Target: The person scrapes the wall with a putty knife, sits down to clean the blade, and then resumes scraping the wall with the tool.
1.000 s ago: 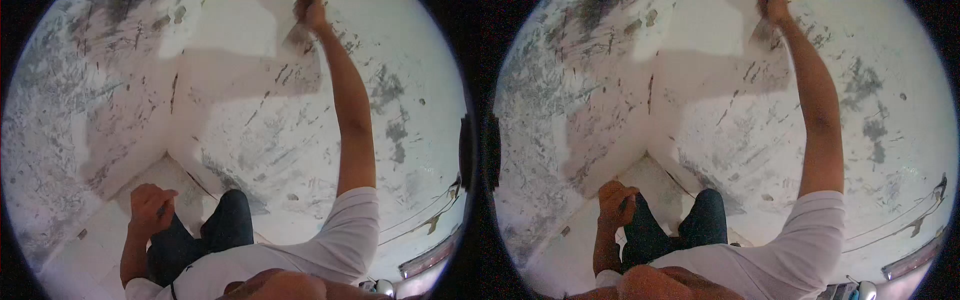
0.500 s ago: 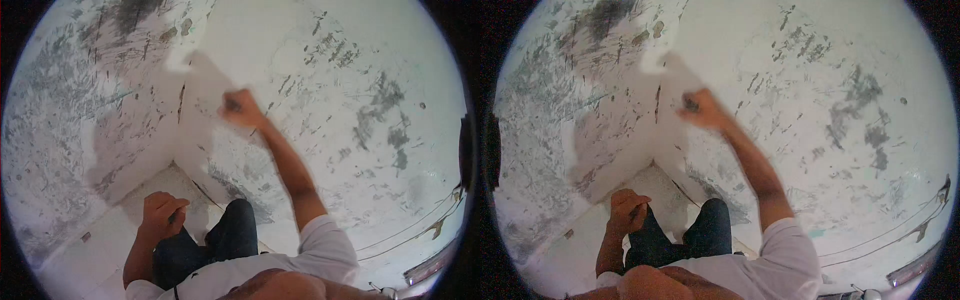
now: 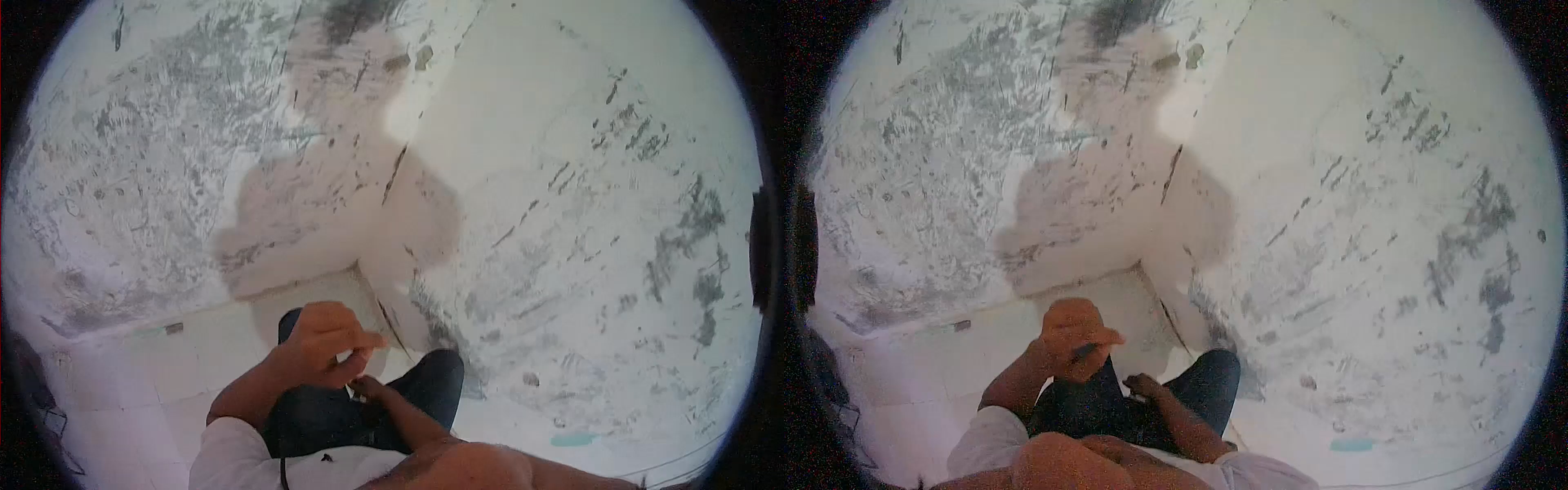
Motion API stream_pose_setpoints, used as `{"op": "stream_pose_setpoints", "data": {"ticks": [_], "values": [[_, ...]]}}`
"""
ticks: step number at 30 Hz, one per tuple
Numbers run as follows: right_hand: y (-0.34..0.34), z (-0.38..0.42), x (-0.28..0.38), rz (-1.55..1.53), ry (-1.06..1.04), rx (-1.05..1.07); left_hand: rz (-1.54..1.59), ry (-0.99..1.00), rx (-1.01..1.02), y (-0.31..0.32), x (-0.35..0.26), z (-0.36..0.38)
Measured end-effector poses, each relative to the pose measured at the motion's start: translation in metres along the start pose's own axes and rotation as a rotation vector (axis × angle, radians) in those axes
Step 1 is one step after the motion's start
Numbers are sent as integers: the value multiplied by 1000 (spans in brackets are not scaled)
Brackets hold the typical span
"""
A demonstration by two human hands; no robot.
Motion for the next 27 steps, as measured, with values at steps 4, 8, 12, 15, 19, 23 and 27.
{"op": "stream_pose_setpoints", "data": {"ticks": [4,8,12,15,19,23,27], "values": [[-10,-12,-29,-40,27,-105,-19,77,-1,0,-11,-4],[-12,-45,-73,49,-122,-293,-63,168,-25,-2,-23,-2],[-6,-67,-71,287,-119,-176,-49,221,-42,-1,-34,-1],[3,-55,-56,323,-122,-217,-21,245,-12,-3,-46,-2],[-3,-20,-15,298,-157,-255,-63,239,-58,-6,-57,-3],[-4,-2,18,290,-122,-243,-104,220,-144,-11,-65,5],[12,-15,42,393,-215,-263,-138,187,-141,-14,-73,12]]}}
Point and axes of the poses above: each hand's wrist, its own z-axis away from the middle knuckle, its own y-axis out of the palm, x = y × z, the point moved 5 cm from there along -z, towards the middle knuckle, and after that the axes turned 11 degrees about x, right-handed, at the moved point
